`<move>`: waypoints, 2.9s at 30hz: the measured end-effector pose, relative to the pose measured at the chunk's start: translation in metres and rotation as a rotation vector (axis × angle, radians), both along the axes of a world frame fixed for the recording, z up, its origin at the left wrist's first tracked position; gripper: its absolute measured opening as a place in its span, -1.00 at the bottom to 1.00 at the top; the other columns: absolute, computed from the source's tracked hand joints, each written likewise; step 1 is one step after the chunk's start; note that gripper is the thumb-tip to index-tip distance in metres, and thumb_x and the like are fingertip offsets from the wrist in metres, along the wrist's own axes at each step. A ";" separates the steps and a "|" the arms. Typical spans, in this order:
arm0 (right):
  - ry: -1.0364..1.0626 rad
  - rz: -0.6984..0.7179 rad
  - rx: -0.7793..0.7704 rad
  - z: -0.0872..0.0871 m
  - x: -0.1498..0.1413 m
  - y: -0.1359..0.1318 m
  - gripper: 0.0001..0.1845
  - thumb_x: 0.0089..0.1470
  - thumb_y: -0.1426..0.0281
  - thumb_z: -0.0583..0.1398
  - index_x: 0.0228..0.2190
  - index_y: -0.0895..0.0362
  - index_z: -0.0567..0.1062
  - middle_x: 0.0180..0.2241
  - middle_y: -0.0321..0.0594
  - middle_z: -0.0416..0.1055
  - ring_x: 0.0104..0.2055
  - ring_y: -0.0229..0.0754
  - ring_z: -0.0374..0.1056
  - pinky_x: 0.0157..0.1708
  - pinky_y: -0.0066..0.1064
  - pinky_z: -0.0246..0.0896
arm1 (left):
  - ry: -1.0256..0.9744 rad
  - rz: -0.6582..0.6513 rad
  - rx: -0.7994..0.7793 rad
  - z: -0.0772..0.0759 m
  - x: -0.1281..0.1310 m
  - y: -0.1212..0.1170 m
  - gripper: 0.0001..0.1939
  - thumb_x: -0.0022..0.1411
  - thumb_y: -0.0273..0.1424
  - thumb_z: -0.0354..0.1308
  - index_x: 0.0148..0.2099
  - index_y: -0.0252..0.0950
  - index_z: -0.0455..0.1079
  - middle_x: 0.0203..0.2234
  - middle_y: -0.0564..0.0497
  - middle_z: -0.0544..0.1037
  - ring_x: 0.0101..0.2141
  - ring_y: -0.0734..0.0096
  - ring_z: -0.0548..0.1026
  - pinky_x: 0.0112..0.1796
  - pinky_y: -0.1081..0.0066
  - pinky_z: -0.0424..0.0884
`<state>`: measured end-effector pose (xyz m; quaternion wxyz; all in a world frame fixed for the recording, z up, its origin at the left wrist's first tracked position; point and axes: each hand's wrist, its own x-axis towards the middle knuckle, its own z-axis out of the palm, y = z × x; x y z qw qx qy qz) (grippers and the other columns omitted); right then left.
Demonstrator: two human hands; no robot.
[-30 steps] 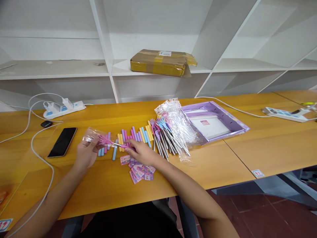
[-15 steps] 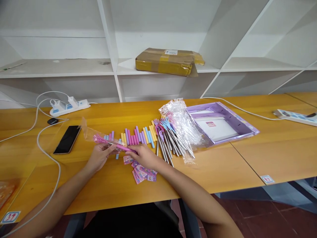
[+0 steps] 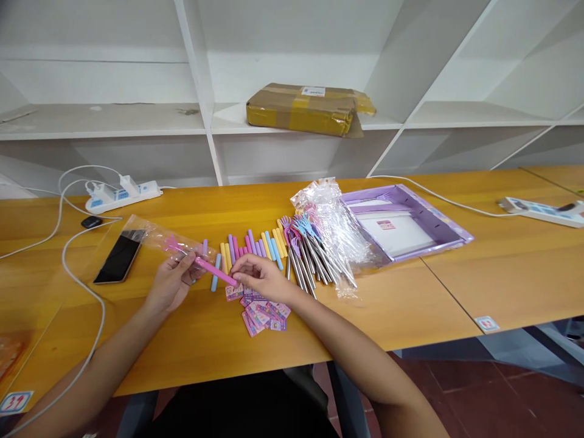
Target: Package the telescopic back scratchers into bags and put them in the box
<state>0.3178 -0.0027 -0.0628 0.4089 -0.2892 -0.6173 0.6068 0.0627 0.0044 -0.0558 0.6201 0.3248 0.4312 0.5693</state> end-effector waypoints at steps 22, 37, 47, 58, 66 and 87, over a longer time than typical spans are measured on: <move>-0.200 -0.100 0.248 -0.012 -0.011 -0.012 -0.38 0.19 0.14 0.42 0.12 0.00 0.28 -0.11 -0.22 0.37 -0.29 -0.23 0.39 -0.31 -0.36 0.42 | 0.133 -0.287 -0.011 -0.014 0.022 -0.022 -0.61 0.13 -0.10 0.52 -0.31 -0.34 0.58 -0.36 -0.08 0.67 -0.36 0.30 0.63 -0.28 0.31 0.62; -0.359 -0.094 0.869 -0.001 -0.002 -0.009 -0.86 0.36 0.35 0.28 -0.08 -0.08 0.61 -0.12 -0.21 0.61 0.03 -0.04 0.46 0.10 -0.06 0.35 | 0.339 -0.377 0.101 -0.014 0.016 -0.017 -0.55 0.18 -0.15 0.48 0.03 -0.22 0.52 -0.28 0.00 0.64 -0.29 0.27 0.59 -0.27 0.38 0.50; -0.291 -0.249 0.515 -0.006 -0.013 -0.011 -0.85 0.26 0.23 0.38 -0.18 0.02 0.61 -0.23 -0.20 0.57 -0.12 -0.07 0.45 -0.05 -0.17 0.35 | 0.355 -0.529 0.122 -0.023 0.021 -0.029 -0.59 0.18 -0.22 0.49 0.02 -0.23 0.53 -0.28 0.00 0.64 -0.28 0.26 0.59 -0.21 0.32 0.53; -0.202 -0.287 0.283 -0.007 -0.017 -0.013 -0.79 0.27 0.26 0.34 -0.12 0.05 0.51 -0.18 -0.22 0.47 -0.28 -0.20 0.37 -0.20 -0.30 0.34 | 0.332 -0.552 0.158 -0.019 0.023 -0.028 -0.69 0.27 -0.20 0.41 -0.05 -0.26 0.51 -0.39 0.01 0.61 -0.39 0.32 0.56 -0.29 0.34 0.50; -0.173 -0.094 0.021 -0.012 -0.016 -0.010 -0.59 0.23 0.01 0.33 -0.27 0.08 0.41 -0.44 -0.39 0.34 -0.41 -0.27 0.26 -0.38 -0.41 0.20 | 0.511 -0.596 0.253 -0.019 0.016 -0.022 -0.63 0.38 -0.06 0.26 -0.18 -0.30 0.59 -0.41 0.01 0.64 -0.42 0.33 0.58 -0.31 0.36 0.52; -0.172 0.174 -0.202 0.003 -0.012 -0.014 -0.55 0.09 0.01 0.44 -0.28 0.14 0.54 -0.45 -0.36 0.49 -0.49 -0.30 0.39 -0.49 -0.44 0.35 | 0.823 -0.609 0.380 0.003 0.010 -0.023 -0.67 0.48 -0.11 0.11 -0.13 -0.26 0.52 -0.29 -0.01 0.56 -0.29 0.33 0.49 -0.24 0.36 0.41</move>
